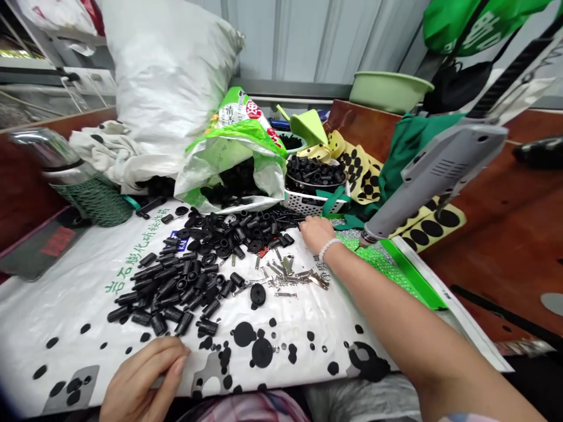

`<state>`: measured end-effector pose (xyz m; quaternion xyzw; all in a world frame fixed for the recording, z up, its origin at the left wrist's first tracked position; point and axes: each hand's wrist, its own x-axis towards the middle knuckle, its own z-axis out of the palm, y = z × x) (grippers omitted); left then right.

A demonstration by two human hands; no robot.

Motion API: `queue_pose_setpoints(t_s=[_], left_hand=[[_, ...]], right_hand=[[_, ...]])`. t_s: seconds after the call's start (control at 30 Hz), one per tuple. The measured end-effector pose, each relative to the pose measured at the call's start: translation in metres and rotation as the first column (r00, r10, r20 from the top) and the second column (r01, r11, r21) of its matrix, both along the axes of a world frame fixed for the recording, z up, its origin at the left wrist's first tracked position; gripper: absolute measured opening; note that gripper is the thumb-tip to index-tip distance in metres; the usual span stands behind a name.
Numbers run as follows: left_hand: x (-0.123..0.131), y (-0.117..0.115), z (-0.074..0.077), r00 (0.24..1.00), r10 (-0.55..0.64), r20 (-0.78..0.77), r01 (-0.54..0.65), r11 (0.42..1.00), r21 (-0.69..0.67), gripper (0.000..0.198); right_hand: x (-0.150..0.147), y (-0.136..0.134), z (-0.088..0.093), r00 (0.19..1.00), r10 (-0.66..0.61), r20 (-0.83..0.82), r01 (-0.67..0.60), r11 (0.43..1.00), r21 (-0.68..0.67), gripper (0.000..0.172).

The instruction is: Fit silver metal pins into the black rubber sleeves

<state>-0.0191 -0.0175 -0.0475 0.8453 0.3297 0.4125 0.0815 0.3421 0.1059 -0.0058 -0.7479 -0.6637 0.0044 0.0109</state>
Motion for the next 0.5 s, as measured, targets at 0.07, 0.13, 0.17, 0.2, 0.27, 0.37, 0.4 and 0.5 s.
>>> queue_pose_setpoints(t_s=[0.07,0.13,0.17,0.2,0.27,0.37,0.4,0.5], left_hand=[[0.001,0.0,0.007,1.0,-0.023,0.019,0.023,0.999,-0.033,0.015],[0.001,0.005,0.018,0.999,-0.045,0.015,0.046,0.997,-0.063,0.016],[0.001,0.01,0.025,0.999,-0.054,0.004,0.055,0.996,-0.071,0.016],[0.003,0.018,0.033,0.998,-0.059,-0.016,0.058,0.995,-0.079,0.015],[0.011,0.039,0.051,0.995,-0.054,-0.078,0.047,0.995,-0.089,0.01],[0.039,0.08,0.074,0.952,0.05,-0.301,-0.077,0.994,-0.077,0.012],[0.052,0.094,0.078,0.916,0.104,-0.387,-0.139,0.988,-0.063,0.014],[0.097,0.13,0.082,0.789,0.172,-0.59,-0.214,0.977,-0.002,0.025]], right_hand=[[-0.002,-0.005,0.005,0.999,0.027,-0.026,-0.028,0.999,-0.019,0.018],[-0.005,-0.016,0.014,0.994,0.067,-0.082,-0.069,0.997,-0.022,0.014],[-0.007,-0.024,0.018,0.989,0.089,-0.12,-0.091,0.996,-0.015,0.014],[-0.01,-0.032,0.021,0.98,0.112,-0.162,-0.114,0.993,-0.004,0.017],[-0.017,-0.052,0.025,0.958,0.146,-0.245,-0.145,0.989,0.022,0.023],[-0.03,-0.081,0.023,0.823,0.222,-0.523,-0.174,0.975,0.14,0.029],[-0.035,-0.089,0.021,0.767,0.25,-0.591,-0.175,0.967,0.183,0.029],[-0.046,-0.108,0.014,0.656,0.269,-0.705,-0.16,0.963,0.218,0.025]])
